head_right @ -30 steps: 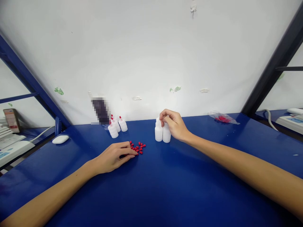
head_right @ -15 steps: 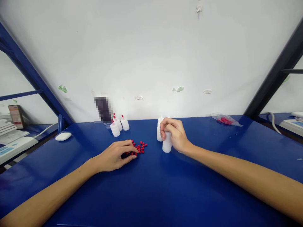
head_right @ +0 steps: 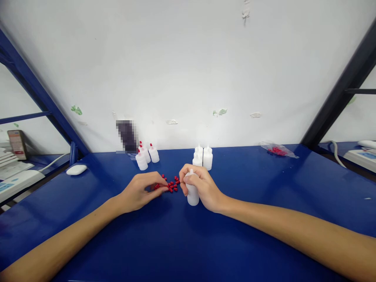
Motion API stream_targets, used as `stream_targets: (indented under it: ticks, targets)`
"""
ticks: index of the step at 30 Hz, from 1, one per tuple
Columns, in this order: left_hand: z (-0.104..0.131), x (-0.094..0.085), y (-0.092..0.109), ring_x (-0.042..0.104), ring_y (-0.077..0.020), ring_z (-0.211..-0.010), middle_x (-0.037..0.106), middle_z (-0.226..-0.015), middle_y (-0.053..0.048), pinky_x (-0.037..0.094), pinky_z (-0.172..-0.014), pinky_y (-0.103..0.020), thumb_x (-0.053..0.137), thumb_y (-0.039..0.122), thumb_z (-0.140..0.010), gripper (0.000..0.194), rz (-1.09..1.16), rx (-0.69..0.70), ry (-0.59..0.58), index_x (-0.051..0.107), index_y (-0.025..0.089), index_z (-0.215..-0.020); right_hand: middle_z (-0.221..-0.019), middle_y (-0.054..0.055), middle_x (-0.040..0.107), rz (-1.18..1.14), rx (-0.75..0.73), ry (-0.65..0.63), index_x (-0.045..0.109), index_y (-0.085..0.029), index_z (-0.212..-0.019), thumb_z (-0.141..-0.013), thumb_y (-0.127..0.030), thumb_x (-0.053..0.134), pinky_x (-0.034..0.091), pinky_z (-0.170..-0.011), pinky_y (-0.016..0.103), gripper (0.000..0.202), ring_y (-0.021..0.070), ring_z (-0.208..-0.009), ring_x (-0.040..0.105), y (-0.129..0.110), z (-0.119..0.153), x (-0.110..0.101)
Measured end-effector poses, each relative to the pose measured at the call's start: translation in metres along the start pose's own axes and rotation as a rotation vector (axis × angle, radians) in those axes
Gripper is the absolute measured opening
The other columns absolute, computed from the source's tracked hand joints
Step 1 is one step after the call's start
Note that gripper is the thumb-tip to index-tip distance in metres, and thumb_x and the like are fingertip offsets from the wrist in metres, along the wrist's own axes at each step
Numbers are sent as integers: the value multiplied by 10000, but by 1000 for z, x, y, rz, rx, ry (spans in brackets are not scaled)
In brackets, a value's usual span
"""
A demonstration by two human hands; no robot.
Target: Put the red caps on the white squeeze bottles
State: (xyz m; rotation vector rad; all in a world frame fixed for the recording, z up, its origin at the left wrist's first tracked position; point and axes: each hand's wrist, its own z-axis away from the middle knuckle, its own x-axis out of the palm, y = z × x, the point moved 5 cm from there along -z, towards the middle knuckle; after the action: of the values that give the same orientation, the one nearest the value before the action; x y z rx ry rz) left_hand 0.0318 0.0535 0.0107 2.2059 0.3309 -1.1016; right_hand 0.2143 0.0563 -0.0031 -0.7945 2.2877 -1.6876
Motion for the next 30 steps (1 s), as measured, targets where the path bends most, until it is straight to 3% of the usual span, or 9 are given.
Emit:
stream_targets:
  ticks: [4,8,15,19,22,26,30]
  targets:
    - [-7,-11,-3,576,-102,-511,663,-656,-15,445,-480,-205,716,378,-858,235,346,-314,307,695,145,-884,-587,3,605,-24,-10,-44,615,-165,-806,-834,-271,560,427,-563,288,122,163,-537,556,0,-1,3]
    - [-25,-15,16,685,-142,-662,720,-896,-75,557,-590,-243,736,374,-829,324,571,-298,365,696,134,-1044,-740,38,637,50,-85,-6,643,-162,-753,-839,-260,590,449,-678,307,140,173,-669,595,-7,-1,3]
    - [-53,-13,45,700,-177,-871,744,-945,-69,595,-752,-275,727,259,-834,167,576,-154,297,750,163,-969,-637,14,600,-3,-19,-20,593,-163,-760,-899,-340,602,438,-582,274,226,148,-568,551,-10,2,11]
    - [-63,-15,54,681,-160,-765,727,-842,-59,579,-693,-281,726,247,-838,99,521,-67,110,745,150,-852,-595,-15,522,-69,-11,-52,548,-175,-710,-881,-305,589,421,-536,263,219,125,-516,480,-6,1,11]
    - [-67,-16,59,667,-145,-744,710,-847,-54,555,-655,-264,693,244,-873,104,497,-4,10,755,160,-878,-569,-21,509,-68,-23,-61,544,-178,-693,-827,-266,585,394,-512,262,165,123,-486,465,-6,0,9]
    - [-70,-14,59,670,-141,-783,707,-896,-55,556,-697,-262,667,233,-899,127,520,13,21,759,169,-961,-559,-15,516,-59,-40,-83,535,-177,-647,-747,-233,584,382,-513,267,125,131,-486,483,-7,-1,10]
    - [-69,-7,55,668,-135,-808,695,-923,-62,547,-702,-248,608,252,-950,183,569,1,93,751,171,-1032,-563,-19,528,-75,-30,-75,546,-175,-696,-756,-221,580,391,-518,263,82,134,-496,491,-5,0,9]
